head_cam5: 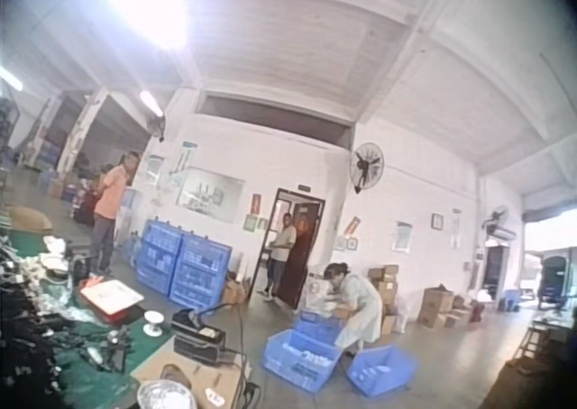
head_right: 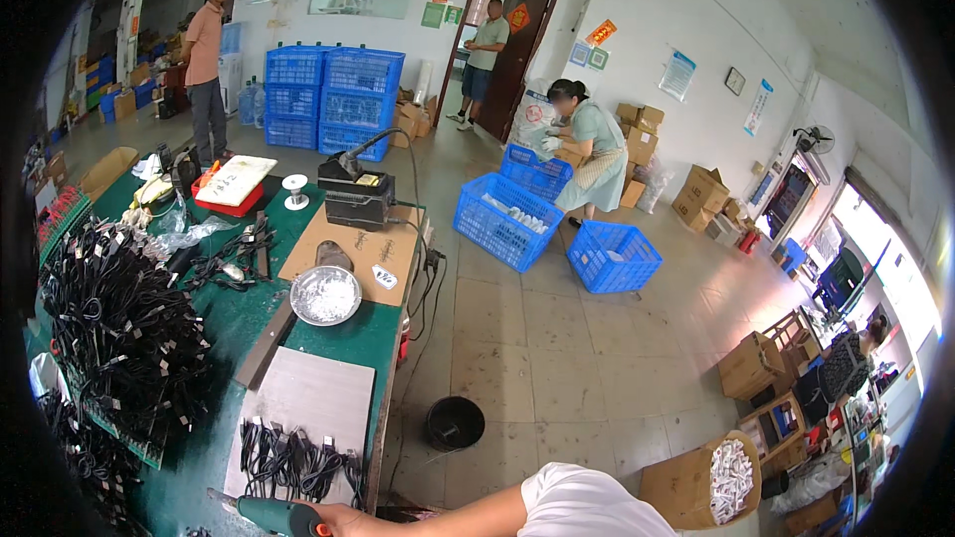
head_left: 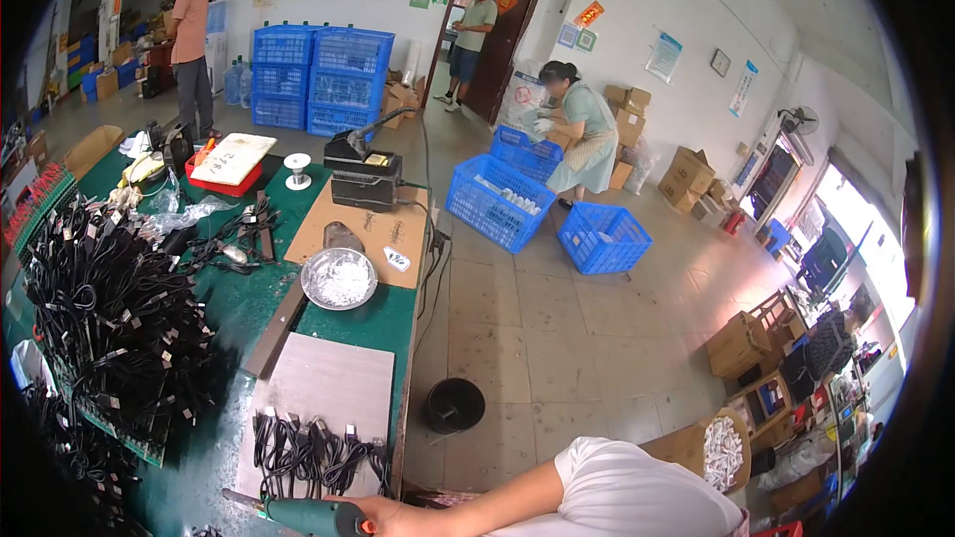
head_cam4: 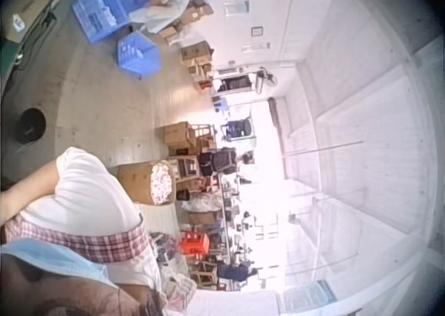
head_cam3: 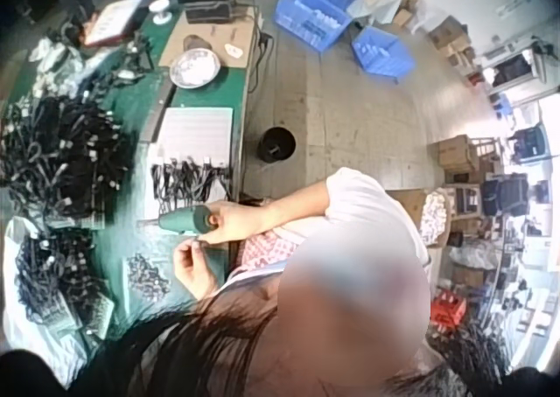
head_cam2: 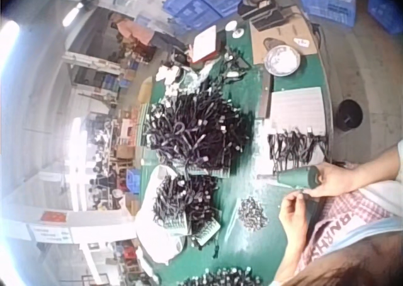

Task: The person takes electronic components from a pile by hand and solders them onto circuit boards connected to cables using a soldering iron.

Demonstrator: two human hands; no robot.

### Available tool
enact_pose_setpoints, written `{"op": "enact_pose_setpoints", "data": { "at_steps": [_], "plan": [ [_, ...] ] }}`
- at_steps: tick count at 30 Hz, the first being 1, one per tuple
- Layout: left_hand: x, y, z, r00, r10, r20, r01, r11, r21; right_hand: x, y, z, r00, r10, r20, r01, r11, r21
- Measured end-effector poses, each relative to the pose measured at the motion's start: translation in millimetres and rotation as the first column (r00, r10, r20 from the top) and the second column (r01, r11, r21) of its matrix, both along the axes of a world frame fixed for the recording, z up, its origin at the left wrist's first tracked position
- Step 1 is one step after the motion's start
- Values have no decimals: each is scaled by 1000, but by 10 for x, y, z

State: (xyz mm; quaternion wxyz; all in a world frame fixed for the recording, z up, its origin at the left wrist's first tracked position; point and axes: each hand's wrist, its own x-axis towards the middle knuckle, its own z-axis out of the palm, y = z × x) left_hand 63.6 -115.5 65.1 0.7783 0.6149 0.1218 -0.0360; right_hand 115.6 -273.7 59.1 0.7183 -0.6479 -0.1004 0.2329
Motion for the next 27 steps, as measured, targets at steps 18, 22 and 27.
{"op": "enact_pose_setpoints", "data": {
  "at_steps": [18,22,27],
  "plan": [
    [-62,88,-8,979,-97,-177,143,951,274,176,-126,-22,948,306,84,-274,923,-272],
    [-29,119,-28,981,-128,-147,164,950,264,224,-125,-81,918,393,60,-337,851,-403],
    [160,396,-160,923,194,-333,-183,981,65,326,-314,147,950,168,-265,-214,964,-157]
  ]
}}
